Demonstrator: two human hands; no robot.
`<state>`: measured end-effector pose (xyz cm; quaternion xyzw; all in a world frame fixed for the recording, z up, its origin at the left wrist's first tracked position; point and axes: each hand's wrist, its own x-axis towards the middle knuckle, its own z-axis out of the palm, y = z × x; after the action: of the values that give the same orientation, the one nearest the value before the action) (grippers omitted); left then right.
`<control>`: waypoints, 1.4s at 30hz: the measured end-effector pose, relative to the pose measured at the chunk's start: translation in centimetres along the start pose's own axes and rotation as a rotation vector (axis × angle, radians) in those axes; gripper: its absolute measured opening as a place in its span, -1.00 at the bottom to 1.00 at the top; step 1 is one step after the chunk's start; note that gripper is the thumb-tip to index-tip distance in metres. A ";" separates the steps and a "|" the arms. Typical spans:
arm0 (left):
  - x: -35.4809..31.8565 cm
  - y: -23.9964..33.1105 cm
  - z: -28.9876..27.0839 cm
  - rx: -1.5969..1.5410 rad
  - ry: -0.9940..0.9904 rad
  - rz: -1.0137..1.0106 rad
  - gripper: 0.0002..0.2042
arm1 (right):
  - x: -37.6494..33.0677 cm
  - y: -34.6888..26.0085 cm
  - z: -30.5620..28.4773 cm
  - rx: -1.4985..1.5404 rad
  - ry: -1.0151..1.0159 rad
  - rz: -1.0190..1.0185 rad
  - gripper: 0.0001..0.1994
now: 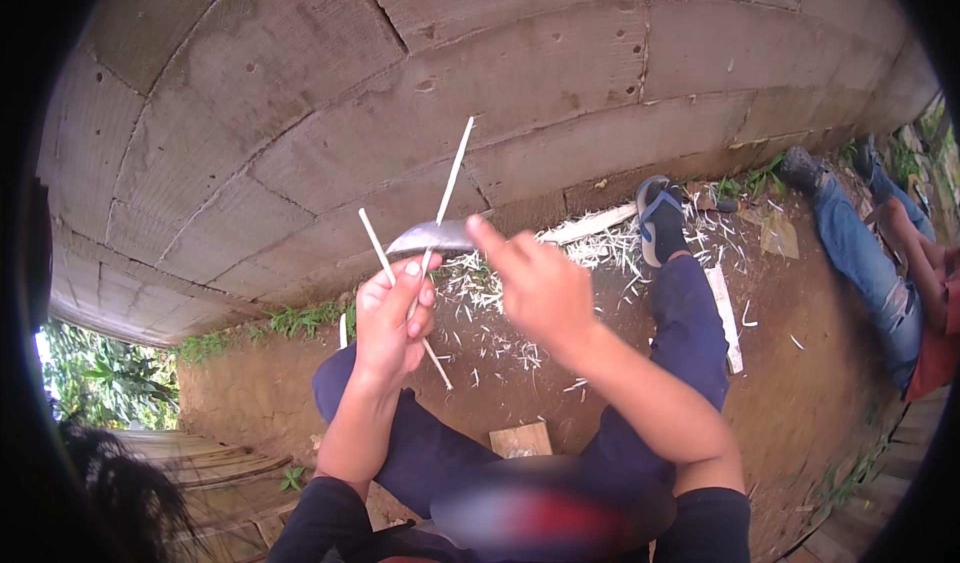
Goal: The person sits on the ground and uses a curved knife to shave thin strips from a long, thin stick. They hold the stick in one hand and the knife in the other, repeatedly scraping the surface to create wood shavings that accumulate on the ground.
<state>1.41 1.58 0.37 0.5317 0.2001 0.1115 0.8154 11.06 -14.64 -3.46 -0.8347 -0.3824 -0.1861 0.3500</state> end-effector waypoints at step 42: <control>-0.3 -0.1 -0.4 -0.050 0.010 -0.028 -0.78 | -0.1 -0.3 1.0 0.058 -0.054 0.214 -0.68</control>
<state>0.98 1.72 0.21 0.5079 0.2087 0.1079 0.8287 10.85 -13.82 -4.10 -0.8650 -0.3055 -0.1142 0.3814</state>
